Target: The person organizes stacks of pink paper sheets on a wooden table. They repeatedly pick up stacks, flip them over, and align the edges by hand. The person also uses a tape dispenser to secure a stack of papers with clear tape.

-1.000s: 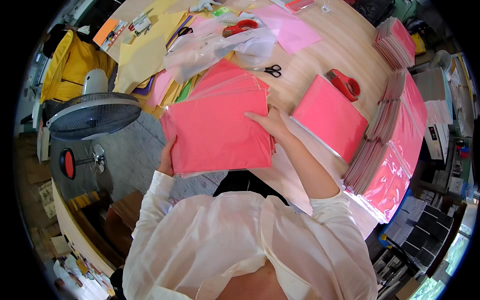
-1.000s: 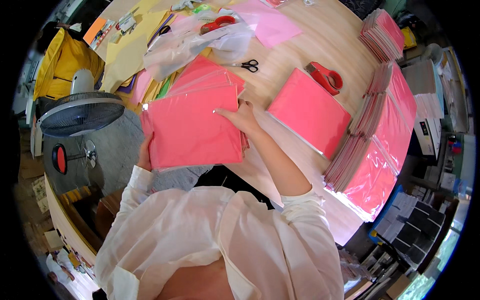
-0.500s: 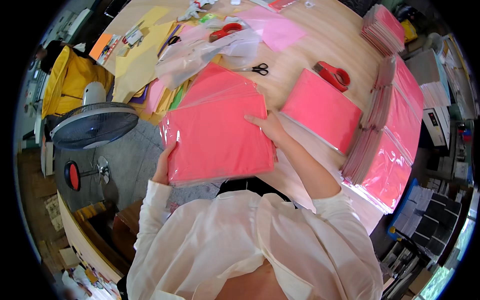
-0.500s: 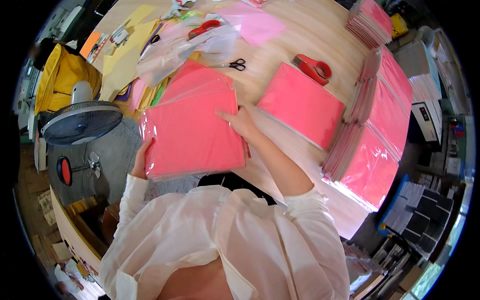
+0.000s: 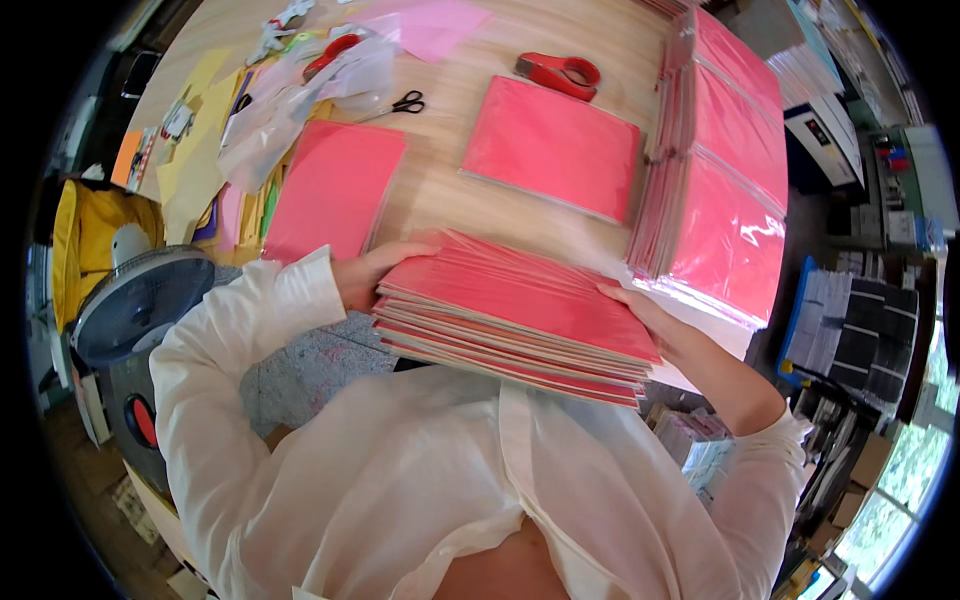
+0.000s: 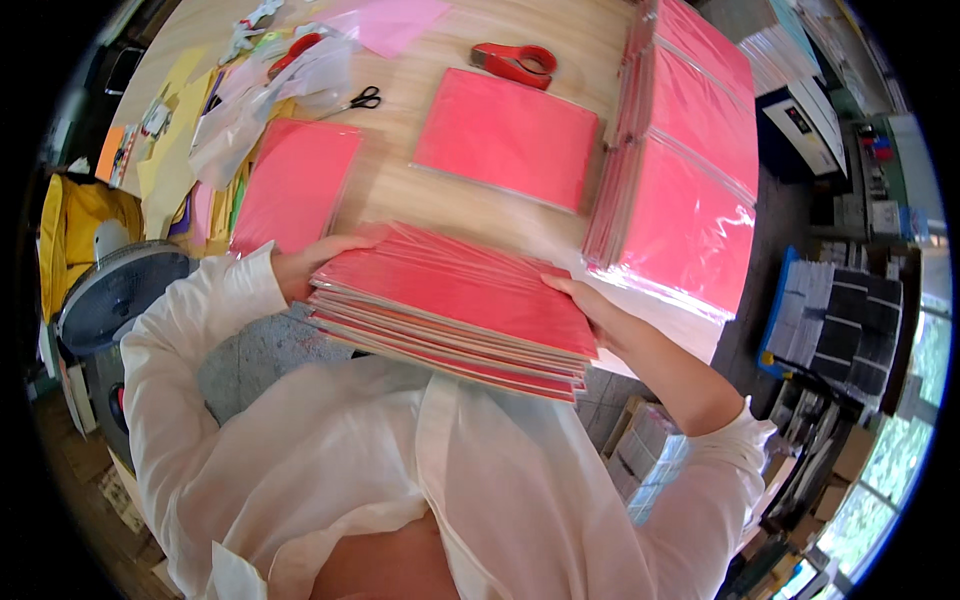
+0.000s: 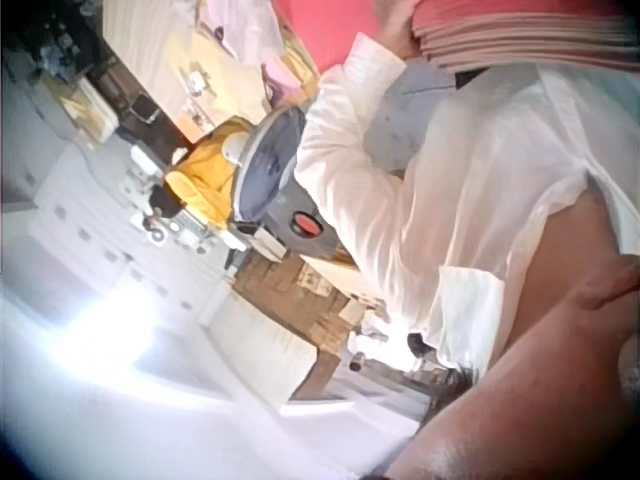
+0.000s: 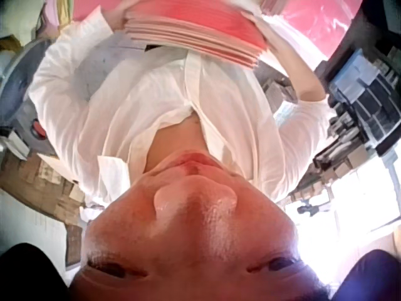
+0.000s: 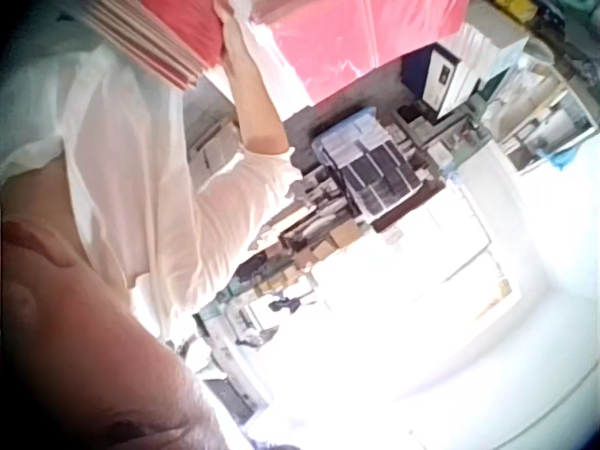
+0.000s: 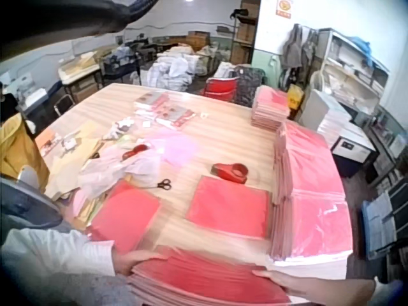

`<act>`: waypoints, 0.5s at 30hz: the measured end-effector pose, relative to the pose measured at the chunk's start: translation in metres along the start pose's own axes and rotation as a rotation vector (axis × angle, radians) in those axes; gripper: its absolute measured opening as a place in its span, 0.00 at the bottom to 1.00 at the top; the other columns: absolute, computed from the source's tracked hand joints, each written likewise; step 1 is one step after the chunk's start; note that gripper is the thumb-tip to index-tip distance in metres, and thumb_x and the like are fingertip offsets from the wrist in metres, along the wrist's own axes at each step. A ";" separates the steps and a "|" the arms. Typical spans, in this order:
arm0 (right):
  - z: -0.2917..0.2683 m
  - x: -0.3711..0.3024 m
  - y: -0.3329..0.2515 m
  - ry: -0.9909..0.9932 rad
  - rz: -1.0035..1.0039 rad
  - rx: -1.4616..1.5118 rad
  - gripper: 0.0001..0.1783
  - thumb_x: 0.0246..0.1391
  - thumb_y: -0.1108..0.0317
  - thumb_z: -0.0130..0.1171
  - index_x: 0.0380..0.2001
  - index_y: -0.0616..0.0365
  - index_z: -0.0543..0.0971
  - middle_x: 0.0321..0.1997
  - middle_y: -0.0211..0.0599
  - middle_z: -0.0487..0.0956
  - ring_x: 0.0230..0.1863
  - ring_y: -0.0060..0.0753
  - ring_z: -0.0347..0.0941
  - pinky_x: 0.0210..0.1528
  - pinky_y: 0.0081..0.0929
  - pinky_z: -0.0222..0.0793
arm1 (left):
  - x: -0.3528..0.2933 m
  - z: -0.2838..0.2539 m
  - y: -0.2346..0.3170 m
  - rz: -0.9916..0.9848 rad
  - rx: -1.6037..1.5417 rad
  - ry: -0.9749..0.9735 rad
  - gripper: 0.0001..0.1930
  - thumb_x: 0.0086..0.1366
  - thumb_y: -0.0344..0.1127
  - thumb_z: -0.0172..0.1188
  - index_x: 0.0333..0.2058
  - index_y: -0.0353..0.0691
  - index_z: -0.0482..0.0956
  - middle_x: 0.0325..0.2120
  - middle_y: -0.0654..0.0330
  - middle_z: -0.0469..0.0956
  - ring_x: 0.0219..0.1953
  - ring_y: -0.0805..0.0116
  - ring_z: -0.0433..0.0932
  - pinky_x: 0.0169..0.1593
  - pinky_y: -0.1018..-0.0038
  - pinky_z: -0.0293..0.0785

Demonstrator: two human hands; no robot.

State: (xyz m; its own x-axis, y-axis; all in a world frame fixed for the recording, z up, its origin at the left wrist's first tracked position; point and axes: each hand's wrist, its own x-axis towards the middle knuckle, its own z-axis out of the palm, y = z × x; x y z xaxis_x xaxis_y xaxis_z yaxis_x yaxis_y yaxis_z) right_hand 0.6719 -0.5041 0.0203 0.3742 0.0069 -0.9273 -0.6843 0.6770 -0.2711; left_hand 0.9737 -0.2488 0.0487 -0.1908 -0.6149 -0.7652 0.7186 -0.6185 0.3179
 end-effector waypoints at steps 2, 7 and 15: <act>-0.014 -0.008 0.018 -0.001 -0.037 0.071 0.30 0.63 0.51 0.55 0.60 0.62 0.68 0.60 0.45 0.74 0.55 0.34 0.76 0.60 0.32 0.71 | 0.025 0.002 -0.005 -0.125 0.007 -0.028 0.34 0.64 0.52 0.61 0.64 0.44 0.62 0.60 0.53 0.70 0.59 0.62 0.72 0.60 0.62 0.70; -0.043 -0.002 0.048 -0.021 0.062 0.177 0.28 0.65 0.53 0.53 0.58 0.64 0.69 0.55 0.47 0.77 0.52 0.35 0.78 0.57 0.31 0.75 | 0.044 0.015 -0.010 -0.216 0.043 -0.039 0.34 0.63 0.53 0.61 0.62 0.42 0.66 0.60 0.53 0.70 0.58 0.61 0.73 0.60 0.60 0.70; -0.076 0.010 0.070 -0.117 -0.003 0.301 0.29 0.64 0.46 0.51 0.51 0.63 0.73 0.44 0.43 0.83 0.38 0.33 0.82 0.39 0.32 0.82 | 0.033 0.030 -0.005 -0.053 0.112 0.062 0.25 0.70 0.45 0.54 0.61 0.42 0.68 0.58 0.57 0.72 0.60 0.66 0.71 0.64 0.65 0.67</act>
State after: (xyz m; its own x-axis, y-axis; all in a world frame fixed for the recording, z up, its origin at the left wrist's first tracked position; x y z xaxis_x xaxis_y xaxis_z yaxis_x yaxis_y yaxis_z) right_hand 0.5804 -0.5119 -0.0279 0.4567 0.0774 -0.8862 -0.4742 0.8640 -0.1689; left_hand 0.9440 -0.2808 0.0386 -0.1827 -0.5506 -0.8145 0.6289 -0.7023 0.3337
